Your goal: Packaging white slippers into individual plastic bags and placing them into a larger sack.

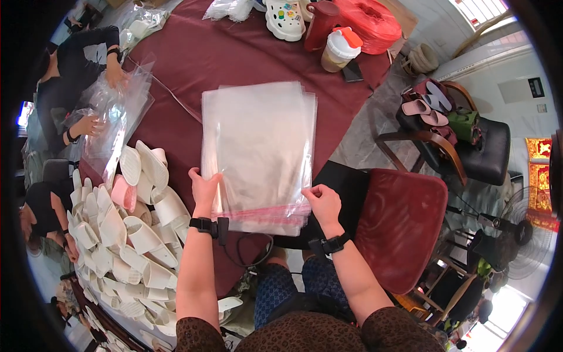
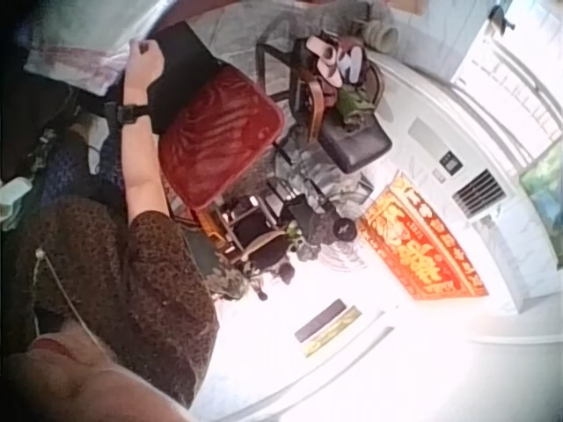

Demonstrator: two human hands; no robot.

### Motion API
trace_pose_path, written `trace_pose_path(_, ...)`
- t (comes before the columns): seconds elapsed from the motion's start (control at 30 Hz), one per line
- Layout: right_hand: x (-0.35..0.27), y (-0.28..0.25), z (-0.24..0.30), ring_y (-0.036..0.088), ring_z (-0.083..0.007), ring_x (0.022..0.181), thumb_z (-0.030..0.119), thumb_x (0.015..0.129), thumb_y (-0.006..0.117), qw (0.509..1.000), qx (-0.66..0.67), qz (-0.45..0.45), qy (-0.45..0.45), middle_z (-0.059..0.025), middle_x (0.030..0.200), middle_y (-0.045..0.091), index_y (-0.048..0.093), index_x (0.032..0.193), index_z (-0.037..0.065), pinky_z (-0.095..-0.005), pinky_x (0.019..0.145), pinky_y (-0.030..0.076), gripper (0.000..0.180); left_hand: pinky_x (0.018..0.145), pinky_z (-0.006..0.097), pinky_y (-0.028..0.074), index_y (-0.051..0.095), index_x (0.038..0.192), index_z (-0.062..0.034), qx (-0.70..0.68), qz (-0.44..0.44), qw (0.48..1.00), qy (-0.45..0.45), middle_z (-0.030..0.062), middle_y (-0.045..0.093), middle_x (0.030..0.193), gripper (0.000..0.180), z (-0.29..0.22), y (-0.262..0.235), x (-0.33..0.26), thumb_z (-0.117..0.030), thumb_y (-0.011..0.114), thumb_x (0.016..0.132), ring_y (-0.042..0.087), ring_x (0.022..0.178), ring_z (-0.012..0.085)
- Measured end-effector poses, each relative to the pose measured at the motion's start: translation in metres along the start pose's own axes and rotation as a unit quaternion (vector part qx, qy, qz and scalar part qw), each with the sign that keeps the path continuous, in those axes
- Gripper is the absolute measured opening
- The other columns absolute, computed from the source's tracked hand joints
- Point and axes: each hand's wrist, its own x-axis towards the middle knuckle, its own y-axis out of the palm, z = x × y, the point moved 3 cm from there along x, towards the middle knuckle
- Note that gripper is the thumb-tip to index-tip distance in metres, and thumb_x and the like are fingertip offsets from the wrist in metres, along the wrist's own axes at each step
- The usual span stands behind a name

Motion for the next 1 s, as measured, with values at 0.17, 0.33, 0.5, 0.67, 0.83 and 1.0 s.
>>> trace_pose_path(0.17,-0.008,0.012,-0.022,0.066,-0.0255,0.069,0.036,0.071,0.074,0.998,-0.011,0.064,0.012,-0.009,0.072,0.068,0.07,0.078,0.007,-0.0356,0.063,0.05,0.03,0.083,0.04,0.049,0.039,0.119,0.0053,-0.038,-0.008,0.999,-0.026,0.0263,0.061,0.105,0.078,0.004,0.002,0.004,-0.035,0.078,0.064,0.062,0.097,0.0365)
trace_pose_path(0.33,-0.019,0.022,-0.034,0.065,-0.0257,0.071,0.034,0.071,0.075,1.0,0.012,0.0,-0.019,-0.0096,0.077,0.068,0.065,0.087,0.003,-0.0362,0.067,0.05,0.036,0.078,0.037,0.05,0.059,0.103,0.0059,-0.088,0.043,0.995,-0.005,0.0201,0.067,0.095,0.054,0.036,-0.003,0.014,-0.029,0.076,0.066,0.065,0.087,0.029)
trace_pose_path(0.5,-0.016,0.027,-0.04,0.061,-0.028,0.068,0.03,0.072,0.076,0.996,0.087,0.029,0.008,-0.0107,0.073,0.063,0.058,0.086,0.0,-0.0375,0.066,0.048,0.037,0.076,0.035,0.05,0.066,0.1,0.0018,-0.094,0.076,0.992,0.043,0.0154,0.069,0.089,0.042,0.02,-0.009,-0.001,-0.026,0.074,0.07,0.067,0.082,0.0256)
trace_pose_path(0.67,-0.001,0.035,-0.051,0.054,-0.0132,0.059,0.022,0.076,0.075,0.995,0.064,0.073,-0.013,-0.0065,0.069,0.062,0.061,0.079,-0.003,-0.0301,0.057,0.044,0.028,0.075,0.033,0.05,0.056,0.125,-0.0011,-0.12,0.126,0.984,0.025,0.0104,0.068,0.093,0.061,0.04,-0.031,0.0,-0.028,0.075,0.073,0.064,0.084,0.0186)
trace_pose_path(0.83,0.014,0.04,-0.081,0.051,-0.0077,0.062,0.018,0.08,0.073,0.982,0.156,0.105,0.037,0.0002,0.072,0.06,0.061,0.082,0.0,-0.0253,0.056,0.042,0.022,0.074,0.033,0.049,0.046,0.133,-0.0014,-0.067,0.182,0.981,0.023,0.009,0.063,0.085,0.068,0.048,-0.034,-0.018,-0.02,0.074,0.073,0.059,0.076,0.0184)
trace_pose_path(1.0,0.01,0.039,-0.07,0.049,-0.0054,0.064,0.017,0.083,0.071,0.953,0.26,0.121,0.098,0.0025,0.075,0.059,0.061,0.088,0.001,-0.0223,0.056,0.038,0.02,0.074,0.028,0.049,0.057,0.113,0.0033,-0.153,0.155,0.975,0.044,0.0066,0.065,0.092,0.039,0.065,-0.027,-0.03,-0.01,0.07,0.078,0.06,0.081,0.0127)
